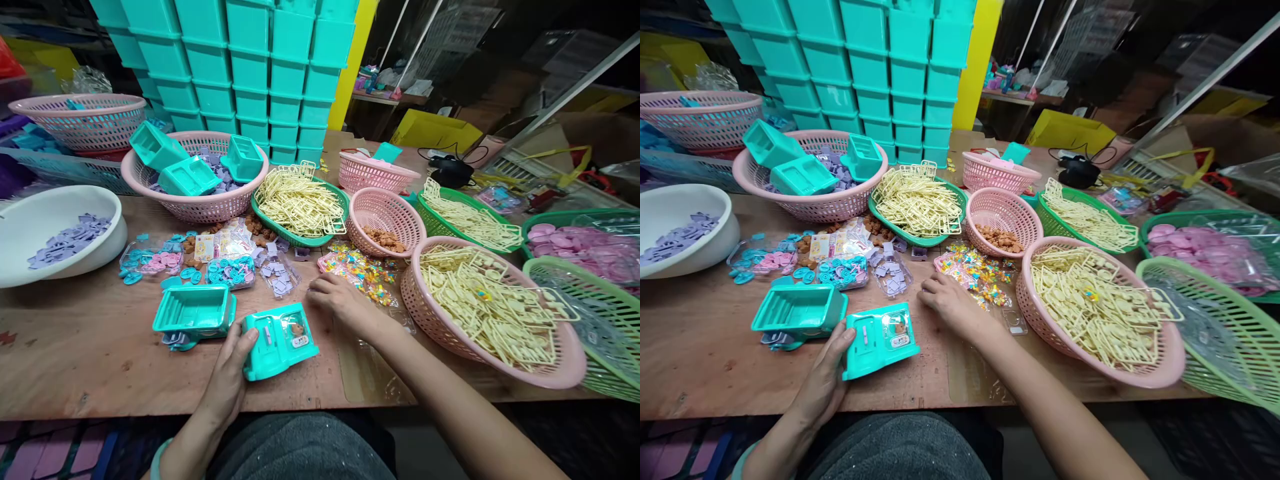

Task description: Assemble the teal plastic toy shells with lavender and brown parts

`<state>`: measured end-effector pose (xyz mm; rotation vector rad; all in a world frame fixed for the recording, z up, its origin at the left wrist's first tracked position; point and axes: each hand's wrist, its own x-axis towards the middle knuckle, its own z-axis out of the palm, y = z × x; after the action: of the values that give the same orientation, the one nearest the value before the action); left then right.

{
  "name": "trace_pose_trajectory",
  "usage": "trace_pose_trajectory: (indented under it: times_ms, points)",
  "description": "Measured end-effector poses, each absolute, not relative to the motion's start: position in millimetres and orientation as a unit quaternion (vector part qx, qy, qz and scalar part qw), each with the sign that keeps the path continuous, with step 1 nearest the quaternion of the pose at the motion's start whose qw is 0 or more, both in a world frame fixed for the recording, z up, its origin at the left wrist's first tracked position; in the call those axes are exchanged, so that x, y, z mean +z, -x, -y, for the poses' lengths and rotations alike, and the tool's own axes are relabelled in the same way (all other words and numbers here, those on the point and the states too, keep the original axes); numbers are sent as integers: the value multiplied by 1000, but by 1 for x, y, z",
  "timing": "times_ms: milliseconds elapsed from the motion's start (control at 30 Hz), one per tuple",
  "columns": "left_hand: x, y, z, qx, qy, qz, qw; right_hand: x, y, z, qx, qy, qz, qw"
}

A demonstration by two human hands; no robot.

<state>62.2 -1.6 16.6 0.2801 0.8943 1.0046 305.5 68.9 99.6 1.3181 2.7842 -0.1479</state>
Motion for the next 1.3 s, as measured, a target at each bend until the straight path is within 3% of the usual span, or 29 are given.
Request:
trace_pose_trajectory:
  times_ms: [133, 200, 367, 567, 667, 800, 933, 1067, 1233, 1300]
  points:
    - [15, -61, 7, 482, -111, -418, 762, 79, -303, -62, -52, -491, -848, -194]
    - [15, -61, 10, 494, -101, -426, 751, 67, -308, -57, -25, -556, -796, -235]
    - [16, -62, 12, 499, -93, -423, 750, 54, -313, -49, -22, -559, -820, -123]
    - [13, -61, 12, 500, -102, -417, 752, 70, -310, -31, -8, -539, -839, -74]
    - [9, -60, 12, 497, -105, -410, 758, 75, -316, -18, -40, -507, -855, -104]
    - [4, -61, 9, 499, -104, -402, 761, 63, -321, -13, 40, -631, -751, -190]
    - [7, -63, 9, 501, -98, -410, 756, 41, -307, -27, 121, -700, -688, -145]
    - [11, -63, 14, 510, -102, -411, 748, 34, -294, -34, 99, -648, -736, -172]
    - [4, -60, 16, 512, -96, -408, 750, 52, -296, -10, 101, -466, -874, -96]
    - [3, -60, 15, 508, -99, -407, 753, 59, -295, -3, 77, -444, -885, -119]
